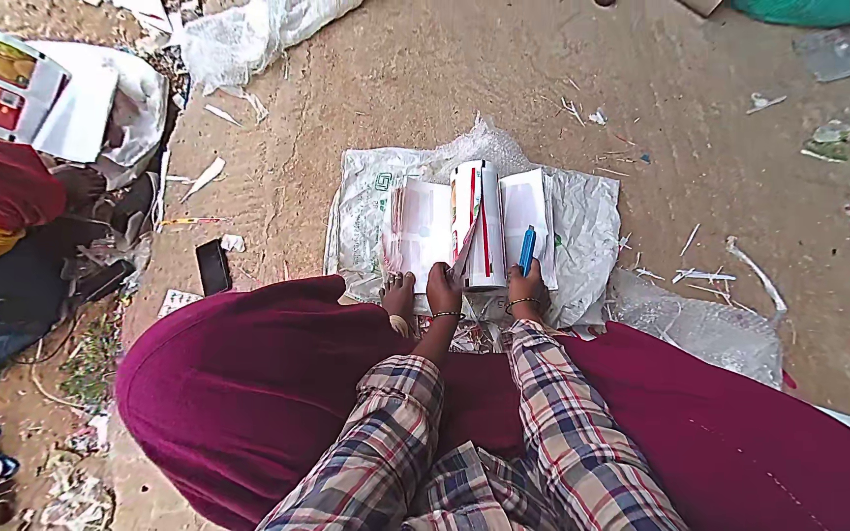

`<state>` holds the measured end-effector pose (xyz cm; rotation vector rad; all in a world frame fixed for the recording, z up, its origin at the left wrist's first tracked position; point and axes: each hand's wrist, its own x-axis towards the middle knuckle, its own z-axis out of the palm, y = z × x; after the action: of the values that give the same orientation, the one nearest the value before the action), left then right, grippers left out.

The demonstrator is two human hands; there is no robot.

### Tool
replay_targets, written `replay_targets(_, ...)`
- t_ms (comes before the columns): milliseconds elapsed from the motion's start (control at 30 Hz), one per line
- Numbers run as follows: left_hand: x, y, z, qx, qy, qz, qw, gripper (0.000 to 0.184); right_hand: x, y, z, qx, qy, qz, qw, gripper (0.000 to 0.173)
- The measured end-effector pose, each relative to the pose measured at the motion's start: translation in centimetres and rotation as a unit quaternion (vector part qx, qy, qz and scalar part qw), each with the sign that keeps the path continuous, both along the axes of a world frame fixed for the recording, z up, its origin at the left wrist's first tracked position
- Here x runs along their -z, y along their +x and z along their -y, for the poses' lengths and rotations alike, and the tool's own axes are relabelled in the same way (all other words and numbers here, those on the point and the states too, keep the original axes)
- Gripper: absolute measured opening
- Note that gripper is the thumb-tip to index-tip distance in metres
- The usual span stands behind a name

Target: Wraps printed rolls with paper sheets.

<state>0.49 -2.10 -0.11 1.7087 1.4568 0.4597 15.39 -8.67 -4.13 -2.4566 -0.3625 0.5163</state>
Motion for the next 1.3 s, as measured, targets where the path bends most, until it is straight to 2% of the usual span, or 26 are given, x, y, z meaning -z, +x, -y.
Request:
replay_targets(133, 0.3, -0.5, -0.9, -0.046, -0.022, 0.013, 0.999, 0.022, -1.7, 0.3, -3.5, -0.050, 0.145, -0.065, 0.986, 0.048)
replay_targets(233, 0.8, -0.5, -1.2, -0.035, -0.007, 0.016, 0.999, 0.020, -3.0, 1.0, -6.2, -0.106, 0.142, -0.089, 0.980, 0.057)
replay_targets(367, 0.9, -0.5, -1.5, 0.099, 0.011, -0.068, 0.993, 0.031, -2.9, 4.7, -12.1, -0.158, 0.089, -0.063, 0.981, 0.065)
replay_targets(500, 1.0, -0.7, -2.2, 0.244, 0.057, -0.109, 0.962, 0.059, -3.3, 7.2, -16.7, -0.212, 0.042, -0.045, 0.975, 0.064)
replay_targets(533, 1.1, -0.7, -2.4, 0.262, 0.056, -0.112, 0.957, 0.057, -3.3, 7.6, -17.5, -0.218, 0.031, -0.045, 0.975, 0.063)
replay_targets(567, 1.9, -0.8, -2.5, 0.263, 0.071, -0.109, 0.956, 0.054, -3.3, 7.8, -18.1, -0.220, 0.017, -0.043, 0.974, 0.063)
replay_targets(667, 9.0, -1.4, -2.8, 0.203, 0.179, -0.096, 0.958, 0.049, -2.9, 8.2, -19.0, -0.227, -0.006, -0.035, 0.973, 0.064)
replay_targets(767, 10.4, -1.4, -2.7, 0.189, 0.185, -0.086, 0.961, 0.043, -3.4, 7.4, -19.1, -0.238, -0.061, -0.002, 0.969, 0.065)
replay_targets(833, 9.4, -0.7, -2.7, 0.163, 0.200, -0.077, 0.963, 0.040, -4.4, 6.5, -19.9, -0.240, -0.117, 0.024, 0.963, 0.066)
replay_targets(900, 7.7, 0.3, -2.8, 0.146, 0.190, -0.112, 0.964, 0.040, -5.5, 5.5, -20.8, -0.232, -0.158, 0.033, 0.959, 0.068)
replay_targets(1000, 6.2, 1.8, -3.7, 0.150, 0.104, -0.172, 0.968, 0.031, -7.2, 5.6, -22.0, -0.246, -0.171, 0.015, 0.954, 0.074)
replay_targets(1033, 5.8, 2.1, -3.8, 0.156, 0.088, -0.172, 0.969, 0.029, -7.9, 6.1, -22.2, -0.263, -0.179, 0.000, 0.948, 0.071)
replay_targets(1133, 2.3, 2.7, -5.0, 0.244, 0.028, -0.177, 0.953, 0.057, -11.2, 8.2, -23.2, -0.341, -0.257, -0.042, 0.903, 0.040)
replay_targets(1167, 1.3, 2.7, -5.2, 0.266, 0.004, -0.180, 0.947, 0.061, -11.7, 8.8, -22.7, -0.354, -0.266, -0.056, 0.895, 0.038)
replay_targets(1267, 2.4, 1.8, -5.6, 0.255, -0.006, -0.188, 0.949, 0.051, -11.0, 8.4, -18.3, -0.257, -0.121, -0.004, 0.959, 0.063)
replay_targets(1300, 2.2, 1.1, -5.8, 0.241, -0.017, -0.194, 0.951, 0.048, -10.2, 7.9, -17.0, -0.226, -0.079, 0.003, 0.971, 0.066)
